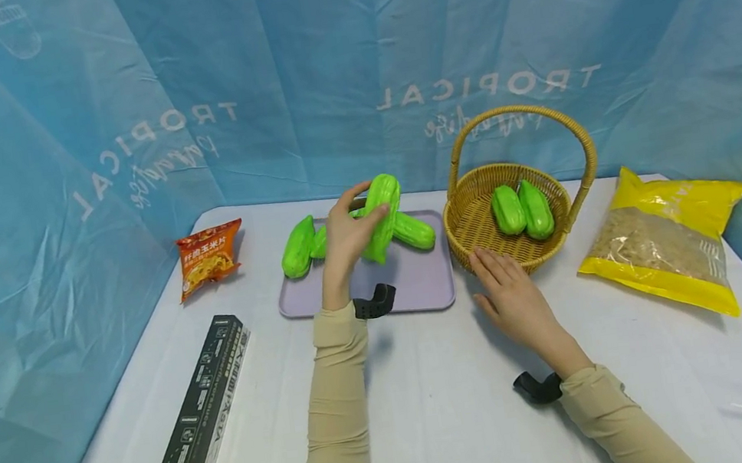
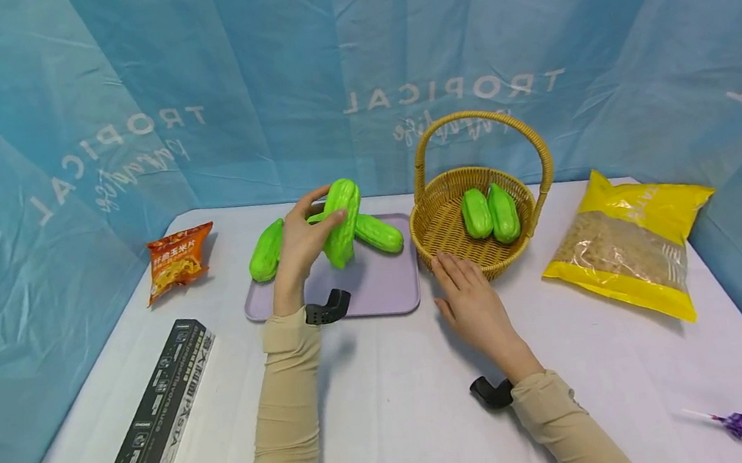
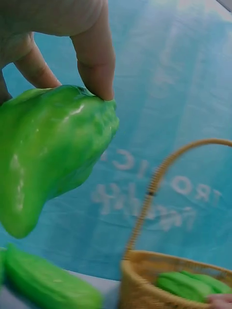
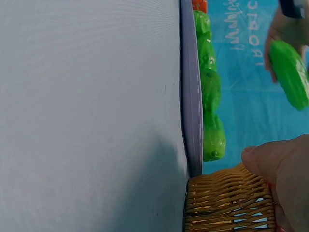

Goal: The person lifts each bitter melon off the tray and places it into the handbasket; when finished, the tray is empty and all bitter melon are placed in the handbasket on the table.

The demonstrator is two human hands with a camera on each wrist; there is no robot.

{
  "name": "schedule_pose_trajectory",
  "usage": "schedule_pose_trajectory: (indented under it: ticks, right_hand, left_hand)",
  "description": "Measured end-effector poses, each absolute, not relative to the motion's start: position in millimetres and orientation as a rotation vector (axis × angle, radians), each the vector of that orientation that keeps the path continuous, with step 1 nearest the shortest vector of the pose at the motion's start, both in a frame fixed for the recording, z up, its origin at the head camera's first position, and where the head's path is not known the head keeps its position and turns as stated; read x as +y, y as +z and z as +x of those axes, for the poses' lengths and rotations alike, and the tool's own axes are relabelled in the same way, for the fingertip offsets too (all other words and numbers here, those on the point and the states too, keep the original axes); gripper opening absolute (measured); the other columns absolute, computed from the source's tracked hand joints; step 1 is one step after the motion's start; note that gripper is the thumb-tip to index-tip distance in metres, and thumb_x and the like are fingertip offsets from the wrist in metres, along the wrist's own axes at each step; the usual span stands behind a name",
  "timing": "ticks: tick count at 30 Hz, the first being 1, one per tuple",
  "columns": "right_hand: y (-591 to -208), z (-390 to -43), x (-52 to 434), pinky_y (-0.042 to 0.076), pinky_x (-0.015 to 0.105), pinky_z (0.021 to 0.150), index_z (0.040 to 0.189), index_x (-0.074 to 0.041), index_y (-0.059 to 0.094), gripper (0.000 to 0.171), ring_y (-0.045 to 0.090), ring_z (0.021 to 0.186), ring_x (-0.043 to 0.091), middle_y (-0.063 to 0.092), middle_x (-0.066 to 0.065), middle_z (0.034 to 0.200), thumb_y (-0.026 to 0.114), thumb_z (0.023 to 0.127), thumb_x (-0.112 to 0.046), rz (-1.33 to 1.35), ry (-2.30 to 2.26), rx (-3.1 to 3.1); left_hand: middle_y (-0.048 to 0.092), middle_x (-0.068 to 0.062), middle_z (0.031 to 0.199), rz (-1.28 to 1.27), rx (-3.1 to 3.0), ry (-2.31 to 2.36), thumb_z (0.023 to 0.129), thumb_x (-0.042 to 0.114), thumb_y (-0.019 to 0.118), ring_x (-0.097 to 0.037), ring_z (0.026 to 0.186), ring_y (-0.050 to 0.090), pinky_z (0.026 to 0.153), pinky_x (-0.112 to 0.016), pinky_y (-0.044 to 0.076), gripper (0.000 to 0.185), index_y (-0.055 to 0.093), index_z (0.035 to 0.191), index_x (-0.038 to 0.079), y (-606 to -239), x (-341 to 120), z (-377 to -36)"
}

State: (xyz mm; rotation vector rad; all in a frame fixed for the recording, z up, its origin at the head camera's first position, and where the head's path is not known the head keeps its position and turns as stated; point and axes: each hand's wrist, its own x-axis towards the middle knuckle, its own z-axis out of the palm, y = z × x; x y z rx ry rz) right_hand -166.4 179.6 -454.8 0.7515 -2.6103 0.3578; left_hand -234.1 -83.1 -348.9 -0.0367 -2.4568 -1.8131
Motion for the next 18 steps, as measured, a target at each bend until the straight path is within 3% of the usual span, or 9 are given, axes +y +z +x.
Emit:
schedule_pose_trajectory:
  ticks: [9, 18]
  right_hand:
    - [-454.3, -166.1, 181.3, 0.032, 0.054, 0.112, 0.142, 0.006, 0.043, 0.066, 0.044, 0.134, 0.041, 0.044, 0.023, 0.147, 0.071, 0.087, -0.015, 0.753, 0.360, -2.599]
    - [-452.9, -166.1, 180.0, 0.031, 0.054, 0.114, 0.142, 0.005, 0.045, 0.064, 0.043, 0.135, 0.040, 0.042, 0.022, 0.149, 0.071, 0.088, -0.018, 0.754, 0.352, -2.632]
  left_hand:
    - [0.056, -0.013, 0.132, -0.293, -2.604, -1.718, 0.092, 0.031, 0.066, -0.028, 0.114, 0.059, 0.083, -0.040, 0.054, 0.055, 0.048, 0.143, 0.023, -330.8, -24.3, -249.5]
    - [0.055, -0.009, 0.131, -0.446, -2.723, -1.662, 0.094, 0.039, 0.061, -0.022, 0.116, 0.055, 0.084, -0.036, 0.052, 0.057, 0.043, 0.145, 0.022, -324.4, 24.4, -265.8]
